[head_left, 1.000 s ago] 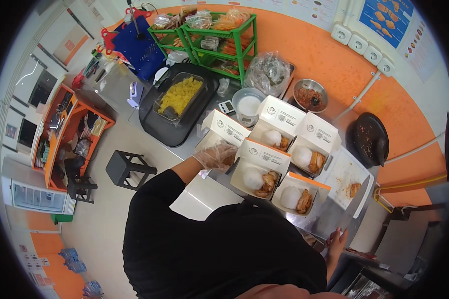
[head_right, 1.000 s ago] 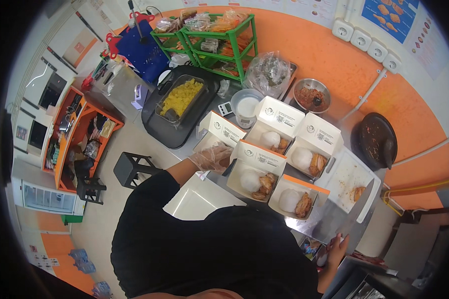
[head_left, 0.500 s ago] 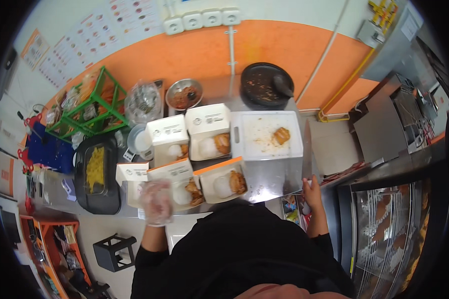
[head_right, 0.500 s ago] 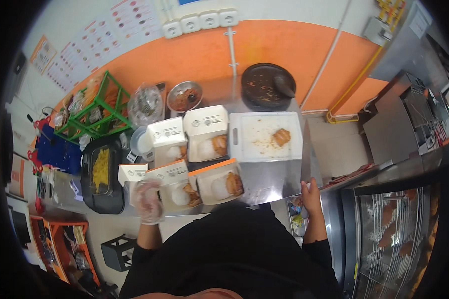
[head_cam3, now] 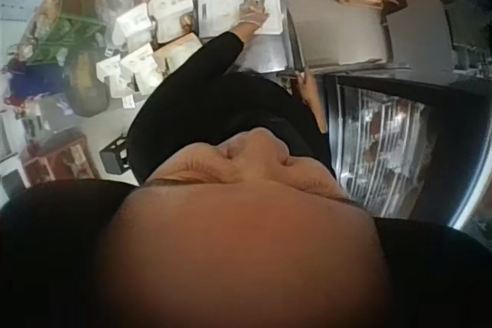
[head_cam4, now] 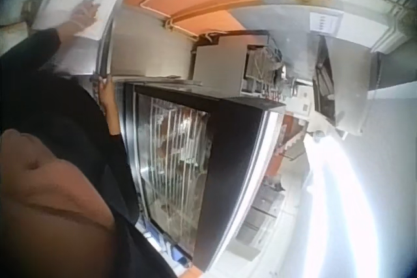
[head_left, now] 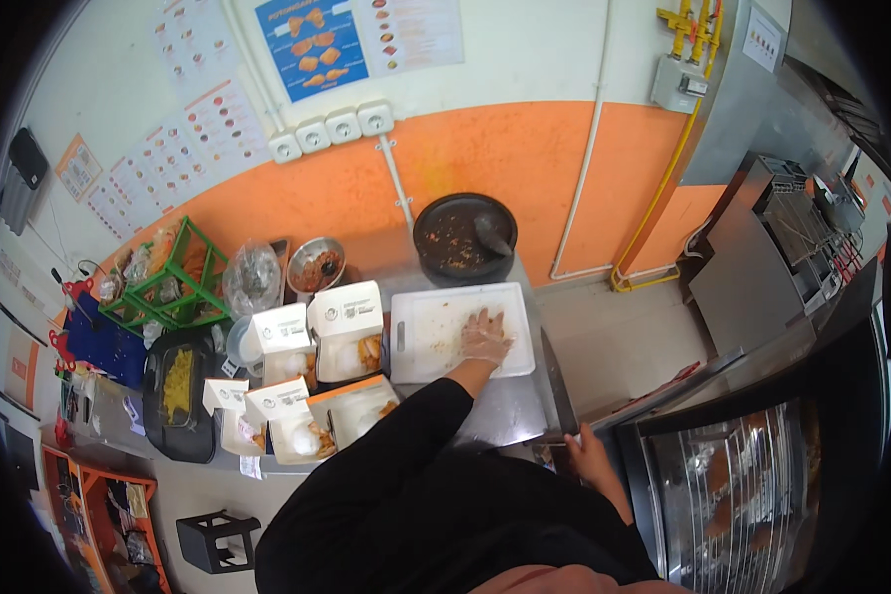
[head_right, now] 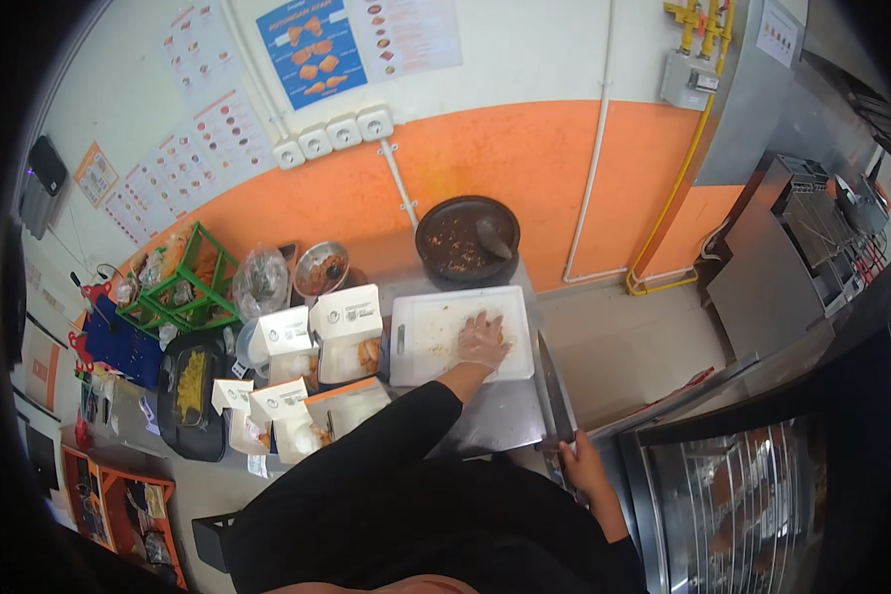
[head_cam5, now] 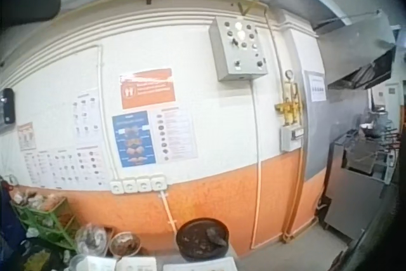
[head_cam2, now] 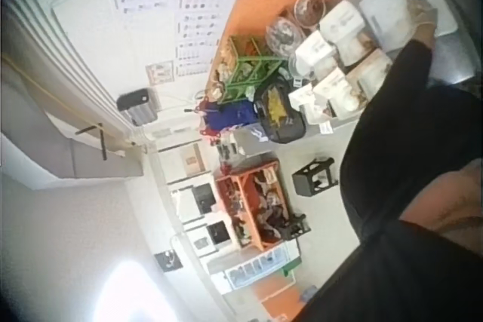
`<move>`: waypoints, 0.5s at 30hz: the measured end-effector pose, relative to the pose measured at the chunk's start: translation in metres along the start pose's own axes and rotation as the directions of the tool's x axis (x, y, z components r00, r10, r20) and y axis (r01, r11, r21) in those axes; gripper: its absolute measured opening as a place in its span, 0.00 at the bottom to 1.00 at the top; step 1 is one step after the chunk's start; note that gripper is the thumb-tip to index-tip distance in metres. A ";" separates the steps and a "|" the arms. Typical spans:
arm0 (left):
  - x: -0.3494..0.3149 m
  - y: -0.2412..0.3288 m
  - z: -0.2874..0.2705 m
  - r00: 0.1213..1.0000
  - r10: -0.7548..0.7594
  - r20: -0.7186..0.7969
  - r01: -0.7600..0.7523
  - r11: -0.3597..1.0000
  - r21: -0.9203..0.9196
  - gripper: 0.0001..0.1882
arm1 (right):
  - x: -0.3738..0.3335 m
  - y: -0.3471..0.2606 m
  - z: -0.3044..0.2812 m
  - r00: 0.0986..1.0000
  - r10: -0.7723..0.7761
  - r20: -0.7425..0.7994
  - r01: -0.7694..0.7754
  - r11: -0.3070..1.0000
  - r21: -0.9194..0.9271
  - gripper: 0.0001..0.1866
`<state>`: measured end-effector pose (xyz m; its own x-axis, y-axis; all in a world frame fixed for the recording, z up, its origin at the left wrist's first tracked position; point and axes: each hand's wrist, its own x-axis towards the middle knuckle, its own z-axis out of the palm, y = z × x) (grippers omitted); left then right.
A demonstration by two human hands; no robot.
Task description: The person slices fried chicken on a cutting board using a knife, places the pieces into food boxes with rice, and retrieves more chicken from a warmer to cut and pack. The person then checks a receipt and adds sauce packets from a rack into the meal boxes.
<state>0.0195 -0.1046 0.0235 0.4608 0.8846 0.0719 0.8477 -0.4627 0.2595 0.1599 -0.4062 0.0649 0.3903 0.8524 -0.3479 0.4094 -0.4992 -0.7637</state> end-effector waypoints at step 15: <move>0.058 -0.035 -0.040 0.764 -0.274 0.584 0.547 -0.206 -0.812 0.25 | 0.080 -0.033 0.005 0.982 -0.174 0.072 0.188 0.920 -0.344 0.15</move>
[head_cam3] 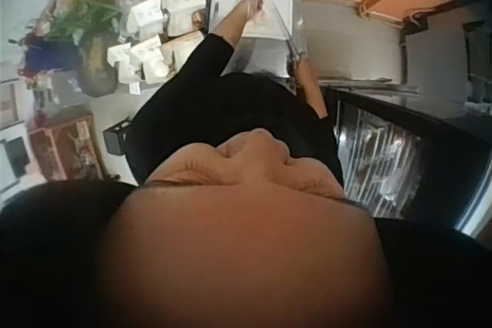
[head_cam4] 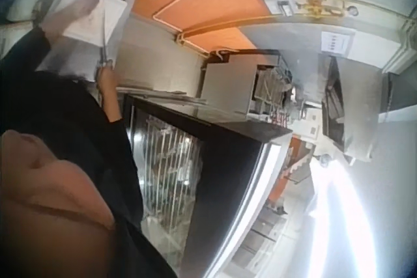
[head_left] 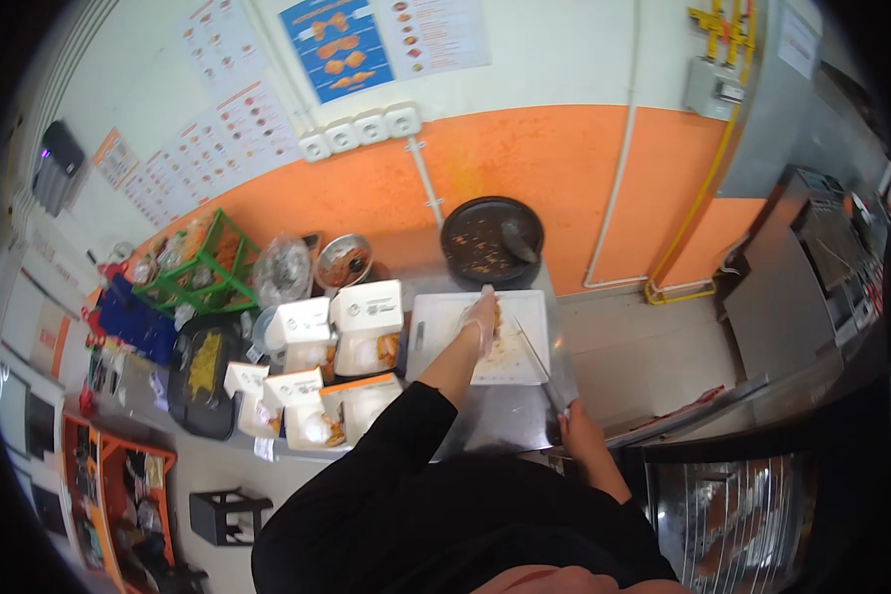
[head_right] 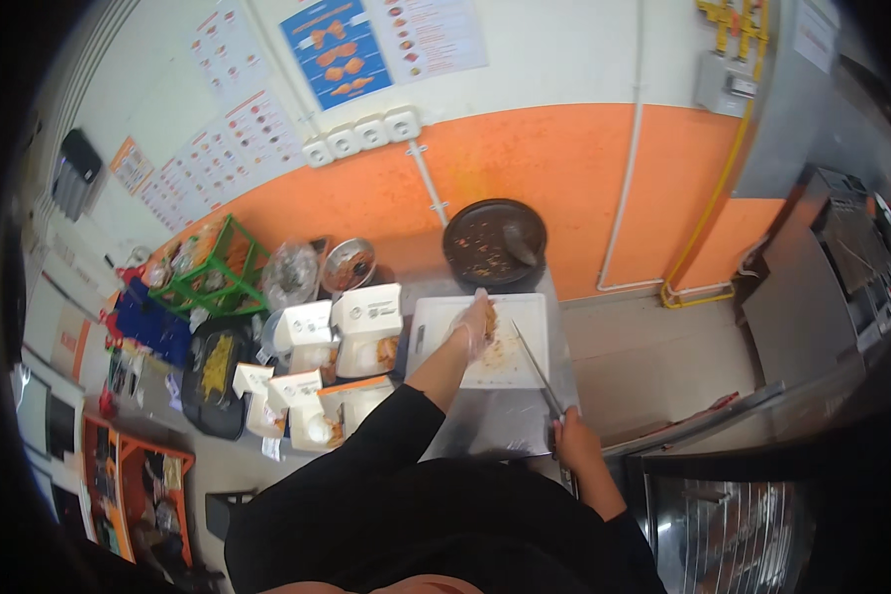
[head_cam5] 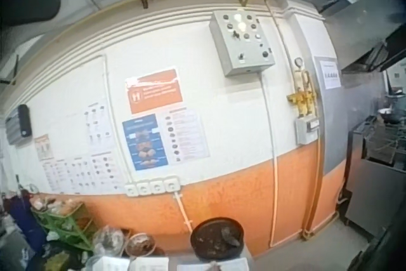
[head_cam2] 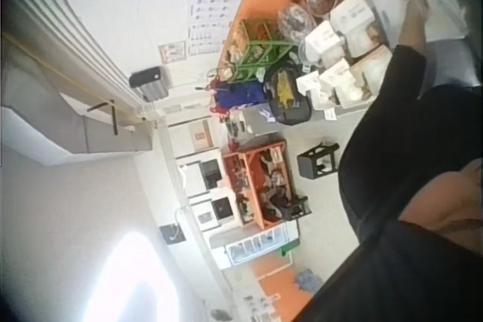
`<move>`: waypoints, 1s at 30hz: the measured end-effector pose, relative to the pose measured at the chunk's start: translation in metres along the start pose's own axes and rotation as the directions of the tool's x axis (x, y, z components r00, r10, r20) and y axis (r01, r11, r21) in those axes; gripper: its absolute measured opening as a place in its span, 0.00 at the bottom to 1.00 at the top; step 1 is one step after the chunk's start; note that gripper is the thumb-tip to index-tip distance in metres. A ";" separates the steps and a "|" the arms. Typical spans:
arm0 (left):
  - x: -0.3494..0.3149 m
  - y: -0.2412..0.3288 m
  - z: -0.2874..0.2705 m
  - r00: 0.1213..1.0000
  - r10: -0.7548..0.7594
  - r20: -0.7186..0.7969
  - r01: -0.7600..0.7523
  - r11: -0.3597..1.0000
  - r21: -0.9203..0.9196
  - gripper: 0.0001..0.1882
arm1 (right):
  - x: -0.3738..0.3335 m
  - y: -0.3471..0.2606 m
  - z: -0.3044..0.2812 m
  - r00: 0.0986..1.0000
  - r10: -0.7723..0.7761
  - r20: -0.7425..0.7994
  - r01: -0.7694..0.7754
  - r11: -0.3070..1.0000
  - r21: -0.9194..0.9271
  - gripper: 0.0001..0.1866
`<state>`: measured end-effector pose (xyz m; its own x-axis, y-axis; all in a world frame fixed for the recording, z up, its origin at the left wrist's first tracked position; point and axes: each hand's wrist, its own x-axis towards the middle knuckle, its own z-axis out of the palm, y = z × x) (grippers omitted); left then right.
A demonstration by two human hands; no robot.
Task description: The person slices fried chicken on a cutting board using a knife, places the pieces into food boxes with rice, and retrieves more chicken from a warmer to cut and pack. The person then checks a receipt and adds sauce packets from a rack into the meal boxes.
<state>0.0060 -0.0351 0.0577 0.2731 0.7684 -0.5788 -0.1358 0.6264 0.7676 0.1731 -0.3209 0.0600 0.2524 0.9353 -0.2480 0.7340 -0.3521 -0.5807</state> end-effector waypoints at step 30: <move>-0.290 0.007 -0.552 0.797 0.459 0.392 -0.370 -0.142 0.918 0.35 | 0.003 -0.103 0.105 0.787 -0.228 -0.572 0.037 0.945 -0.326 0.15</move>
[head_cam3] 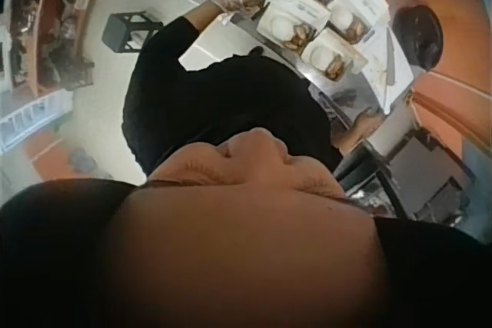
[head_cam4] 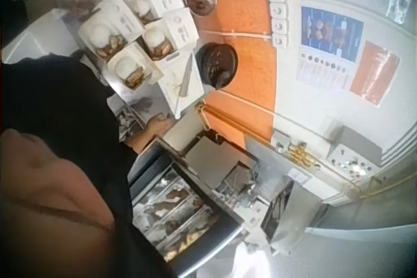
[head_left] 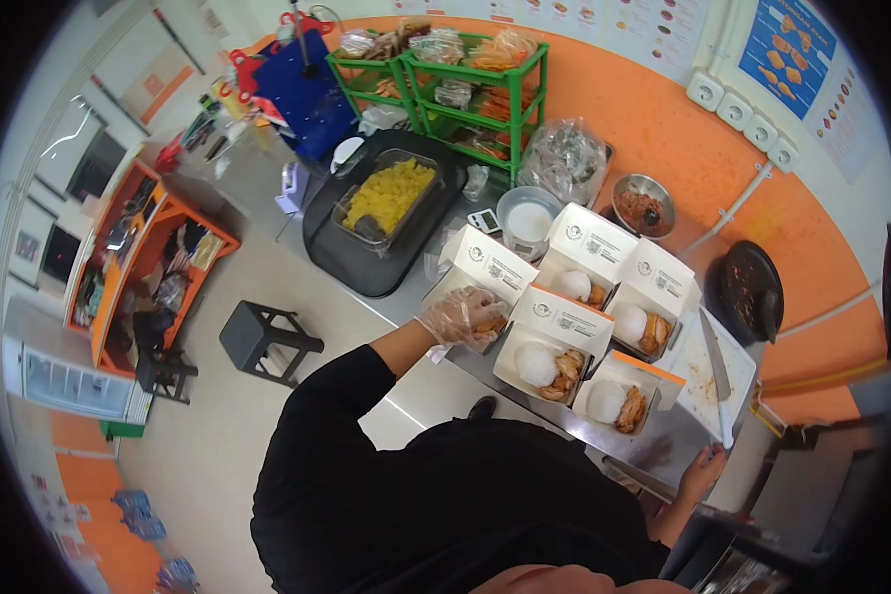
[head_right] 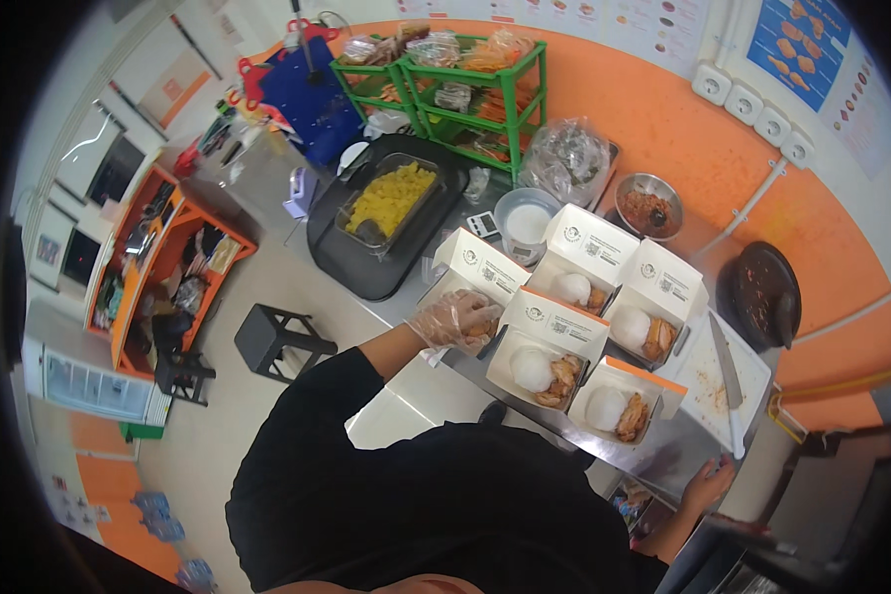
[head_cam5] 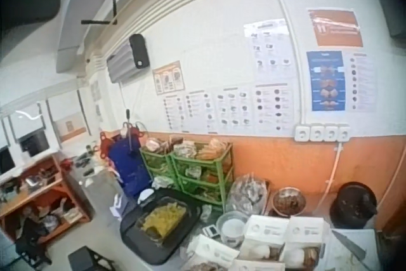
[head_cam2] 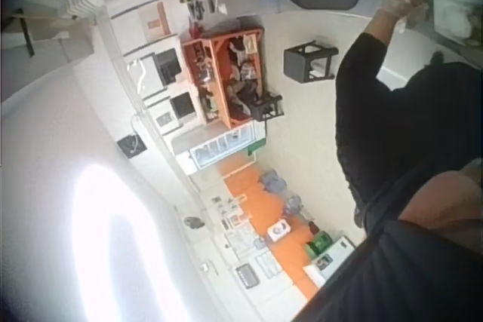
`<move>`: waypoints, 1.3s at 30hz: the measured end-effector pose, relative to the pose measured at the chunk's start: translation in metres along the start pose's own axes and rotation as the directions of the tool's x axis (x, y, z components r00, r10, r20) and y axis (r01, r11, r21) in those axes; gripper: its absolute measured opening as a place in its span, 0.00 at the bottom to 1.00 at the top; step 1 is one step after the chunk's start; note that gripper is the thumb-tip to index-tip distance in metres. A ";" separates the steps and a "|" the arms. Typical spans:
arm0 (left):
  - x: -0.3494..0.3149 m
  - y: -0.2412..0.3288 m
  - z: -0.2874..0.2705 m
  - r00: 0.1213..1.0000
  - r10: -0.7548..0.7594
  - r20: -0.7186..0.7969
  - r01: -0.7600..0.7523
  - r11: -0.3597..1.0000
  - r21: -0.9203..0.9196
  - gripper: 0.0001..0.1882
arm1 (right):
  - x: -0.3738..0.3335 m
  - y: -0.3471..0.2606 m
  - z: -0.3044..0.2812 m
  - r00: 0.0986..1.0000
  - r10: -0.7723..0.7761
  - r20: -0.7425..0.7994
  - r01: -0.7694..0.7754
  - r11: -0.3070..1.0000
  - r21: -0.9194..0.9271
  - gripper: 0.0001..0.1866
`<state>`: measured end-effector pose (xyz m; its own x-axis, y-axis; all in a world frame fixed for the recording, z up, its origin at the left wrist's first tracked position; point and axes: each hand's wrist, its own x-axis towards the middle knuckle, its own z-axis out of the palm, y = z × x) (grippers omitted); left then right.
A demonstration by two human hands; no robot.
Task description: The person slices fried chicken on a cutting board using a knife, places the pieces into food boxes with rice, and retrieves more chicken from a warmer to cut and pack. The person then checks a receipt and adds sauce packets from a rack into the meal boxes.
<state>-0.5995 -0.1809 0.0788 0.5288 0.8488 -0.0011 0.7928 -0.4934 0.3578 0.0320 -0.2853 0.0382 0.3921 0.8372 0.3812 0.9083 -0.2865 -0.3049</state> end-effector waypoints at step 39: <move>0.096 0.144 -0.144 0.608 -0.570 -0.552 -0.653 0.037 -0.757 0.30 | -0.035 -0.430 -0.069 0.814 -0.579 0.038 0.214 0.360 0.908 0.25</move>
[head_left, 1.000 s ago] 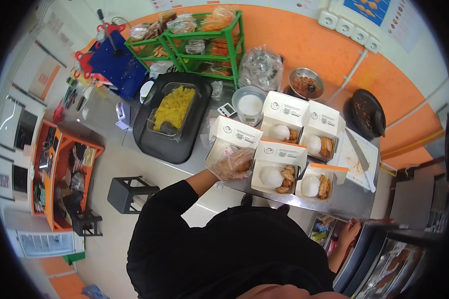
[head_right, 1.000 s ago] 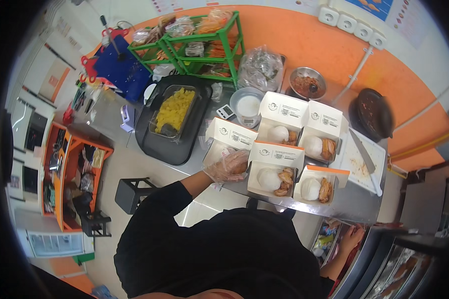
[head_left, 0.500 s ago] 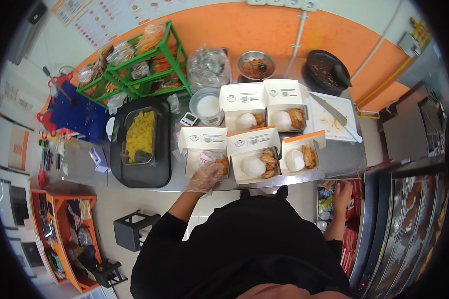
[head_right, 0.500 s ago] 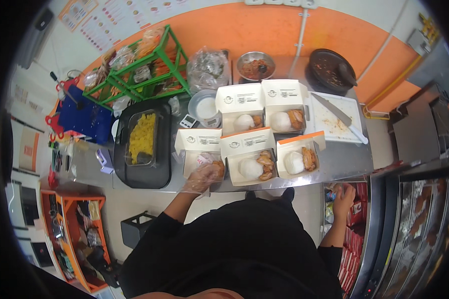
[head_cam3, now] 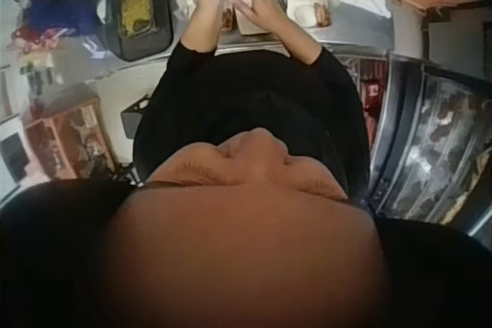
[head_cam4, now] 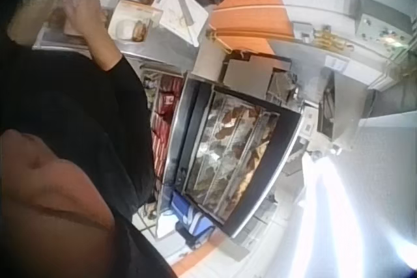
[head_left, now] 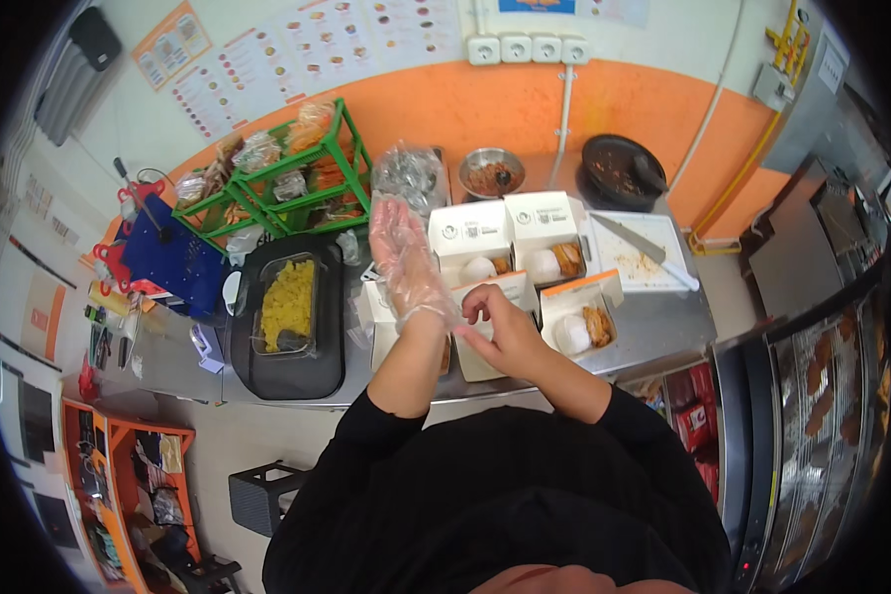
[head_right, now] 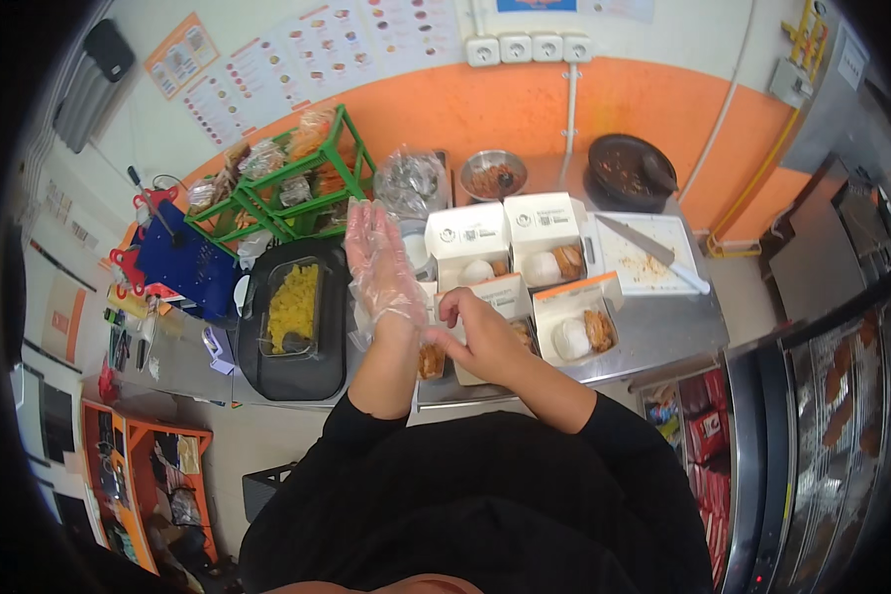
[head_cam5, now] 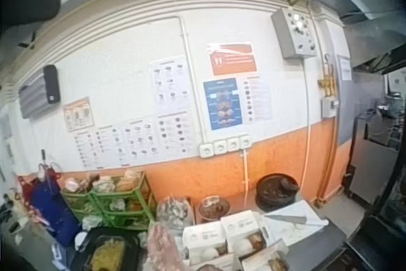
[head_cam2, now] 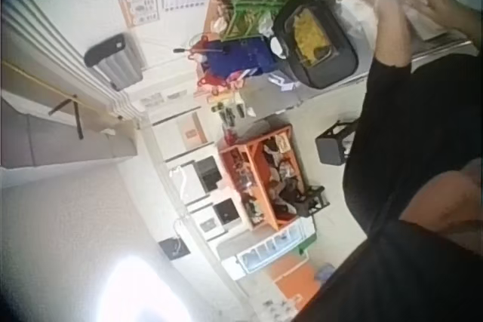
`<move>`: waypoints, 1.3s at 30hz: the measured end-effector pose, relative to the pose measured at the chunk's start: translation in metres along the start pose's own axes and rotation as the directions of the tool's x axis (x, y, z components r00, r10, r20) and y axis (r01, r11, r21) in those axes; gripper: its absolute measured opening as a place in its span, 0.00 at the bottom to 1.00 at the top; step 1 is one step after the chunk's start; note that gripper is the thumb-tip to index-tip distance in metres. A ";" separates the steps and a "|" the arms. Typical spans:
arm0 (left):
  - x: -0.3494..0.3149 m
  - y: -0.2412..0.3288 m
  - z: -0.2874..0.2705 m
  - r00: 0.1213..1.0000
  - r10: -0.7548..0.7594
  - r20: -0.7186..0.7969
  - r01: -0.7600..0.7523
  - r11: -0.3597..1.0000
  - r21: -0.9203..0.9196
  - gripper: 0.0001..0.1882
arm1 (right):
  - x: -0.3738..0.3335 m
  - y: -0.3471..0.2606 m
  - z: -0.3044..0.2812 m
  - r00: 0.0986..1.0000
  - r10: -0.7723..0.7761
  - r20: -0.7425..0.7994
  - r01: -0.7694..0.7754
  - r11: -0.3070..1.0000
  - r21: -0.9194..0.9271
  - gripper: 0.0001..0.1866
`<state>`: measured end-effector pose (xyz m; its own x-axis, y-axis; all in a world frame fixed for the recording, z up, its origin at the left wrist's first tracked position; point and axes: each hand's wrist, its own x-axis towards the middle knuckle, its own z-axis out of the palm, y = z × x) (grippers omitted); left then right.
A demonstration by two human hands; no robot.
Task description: The person slices fried chicken on a cutting board using a knife, places the pieces into food boxes with rice, and retrieves more chicken from a warmer to cut and pack. The person then checks a receipt and adds sauce packets from a rack into the meal boxes.
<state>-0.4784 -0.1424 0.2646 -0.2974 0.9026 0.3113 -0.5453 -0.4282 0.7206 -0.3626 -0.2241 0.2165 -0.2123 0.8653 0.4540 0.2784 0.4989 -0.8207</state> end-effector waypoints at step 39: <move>-0.623 -0.019 -0.242 -0.279 -0.473 -0.836 0.578 0.612 -0.539 0.37 | 0.240 0.171 -0.031 0.802 0.296 0.519 -0.428 0.890 0.154 0.12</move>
<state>-0.4724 -0.7075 -0.0935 -0.3144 -0.0867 -0.9453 -0.9285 0.2356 0.2872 -0.3368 0.0699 0.1960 -0.5737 0.8170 -0.0586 0.1942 0.0662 -0.9787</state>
